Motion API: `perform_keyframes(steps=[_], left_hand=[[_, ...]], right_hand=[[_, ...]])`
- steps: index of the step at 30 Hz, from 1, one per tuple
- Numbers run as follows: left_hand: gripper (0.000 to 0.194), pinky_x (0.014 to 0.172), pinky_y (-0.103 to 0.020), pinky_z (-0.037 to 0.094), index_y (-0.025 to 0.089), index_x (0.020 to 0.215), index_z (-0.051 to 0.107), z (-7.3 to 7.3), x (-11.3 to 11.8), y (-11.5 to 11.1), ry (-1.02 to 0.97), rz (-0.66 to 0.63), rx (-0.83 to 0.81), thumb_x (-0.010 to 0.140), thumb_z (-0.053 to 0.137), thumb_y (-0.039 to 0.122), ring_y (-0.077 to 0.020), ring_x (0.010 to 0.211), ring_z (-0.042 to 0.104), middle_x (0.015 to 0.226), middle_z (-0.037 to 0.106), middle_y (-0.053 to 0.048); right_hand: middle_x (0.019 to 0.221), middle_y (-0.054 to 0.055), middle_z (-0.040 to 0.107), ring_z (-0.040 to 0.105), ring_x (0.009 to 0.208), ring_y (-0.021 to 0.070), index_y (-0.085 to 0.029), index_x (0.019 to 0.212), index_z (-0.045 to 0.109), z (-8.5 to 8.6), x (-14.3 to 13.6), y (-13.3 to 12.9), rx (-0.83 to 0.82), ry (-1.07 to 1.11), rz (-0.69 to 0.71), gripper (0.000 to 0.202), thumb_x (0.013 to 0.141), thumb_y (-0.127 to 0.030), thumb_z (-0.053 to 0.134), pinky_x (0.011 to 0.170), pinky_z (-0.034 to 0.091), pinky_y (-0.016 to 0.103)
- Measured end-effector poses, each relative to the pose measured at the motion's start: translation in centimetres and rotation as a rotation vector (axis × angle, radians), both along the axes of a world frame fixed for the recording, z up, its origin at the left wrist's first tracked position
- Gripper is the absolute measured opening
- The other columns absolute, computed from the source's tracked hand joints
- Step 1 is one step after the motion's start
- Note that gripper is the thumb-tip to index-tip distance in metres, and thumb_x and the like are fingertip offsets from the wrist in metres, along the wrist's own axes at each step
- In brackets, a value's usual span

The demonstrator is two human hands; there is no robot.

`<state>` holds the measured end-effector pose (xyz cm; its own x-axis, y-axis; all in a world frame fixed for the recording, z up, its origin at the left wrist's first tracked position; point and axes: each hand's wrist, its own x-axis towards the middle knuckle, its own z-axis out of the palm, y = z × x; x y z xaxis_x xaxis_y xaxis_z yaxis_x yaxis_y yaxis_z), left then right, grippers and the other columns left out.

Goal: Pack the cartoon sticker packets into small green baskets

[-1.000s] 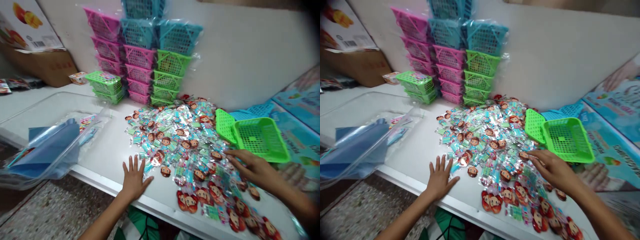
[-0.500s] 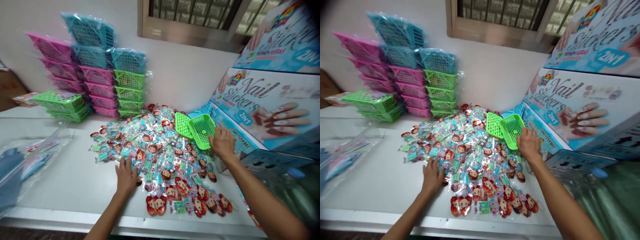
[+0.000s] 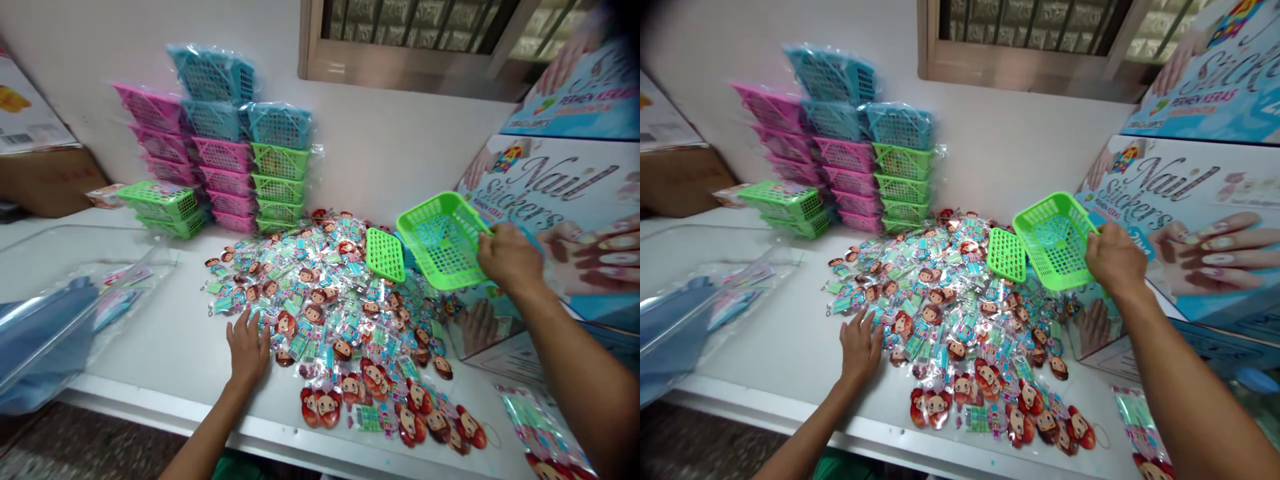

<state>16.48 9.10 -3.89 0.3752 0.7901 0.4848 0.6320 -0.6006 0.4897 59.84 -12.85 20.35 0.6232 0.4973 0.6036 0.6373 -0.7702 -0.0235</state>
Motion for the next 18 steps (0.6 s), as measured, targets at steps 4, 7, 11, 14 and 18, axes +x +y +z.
perform_keyframes(steps=[4,7,11,14,18], left_hand=[[0.042,0.108,-0.055,0.014,0.014,0.123,0.047,1.3,-0.7,-0.5,-0.115,0.027,-0.084,0.089,0.040,0.037,-0.0296,0.131,0.031,0.135,0.041,-0.020],[0.060,0.106,-0.049,0.025,0.018,0.132,0.037,4.8,-1.6,-2.1,-0.448,-0.135,-0.393,0.081,0.052,0.047,-0.0287,0.132,0.031,0.140,0.036,-0.018],[0.091,0.094,-0.047,0.042,0.030,0.143,0.014,9.9,-4.9,-5.4,-0.975,-0.413,-0.850,0.070,0.058,0.062,-0.0315,0.129,0.036,0.144,0.033,-0.015],[0.088,0.090,-0.044,0.046,0.033,0.141,0.022,11.6,-9.1,-7.9,-1.130,-0.272,-0.945,0.068,0.064,0.058,-0.0303,0.120,0.048,0.137,0.044,-0.011],[0.061,0.087,-0.041,0.048,0.024,0.125,0.047,10.4,-15.1,-9.3,-1.155,0.107,-1.069,0.071,0.069,0.037,-0.0253,0.099,0.063,0.113,0.063,-0.008]], right_hand=[[0.092,0.016,0.058,0.054,0.081,0.0276,-0.017,0.110,0.050,2.4,-6.5,1.3,0.249,0.054,0.181,0.036,0.092,-0.043,0.032,0.066,0.035,0.036],[0.076,0.006,0.054,0.048,0.065,0.0188,-0.020,0.094,0.052,1.9,-13.4,4.2,0.319,0.318,0.366,0.028,0.089,-0.045,0.040,0.058,0.033,0.030],[0.062,-0.003,0.050,0.046,0.055,0.0146,-0.022,0.086,0.050,-3.2,-24.0,9.0,0.207,0.699,0.668,0.025,0.088,-0.044,0.040,0.052,0.032,0.025],[0.072,0.000,0.056,0.051,0.063,0.0148,-0.020,0.088,0.051,-8.6,-31.8,11.3,0.150,0.759,0.884,0.021,0.091,-0.036,0.038,0.058,0.035,0.025],[0.083,0.002,0.060,0.056,0.075,0.0146,-0.019,0.092,0.052,-14.1,-38.8,12.3,-0.038,0.780,1.103,0.027,0.095,-0.032,0.029,0.064,0.040,0.024]])
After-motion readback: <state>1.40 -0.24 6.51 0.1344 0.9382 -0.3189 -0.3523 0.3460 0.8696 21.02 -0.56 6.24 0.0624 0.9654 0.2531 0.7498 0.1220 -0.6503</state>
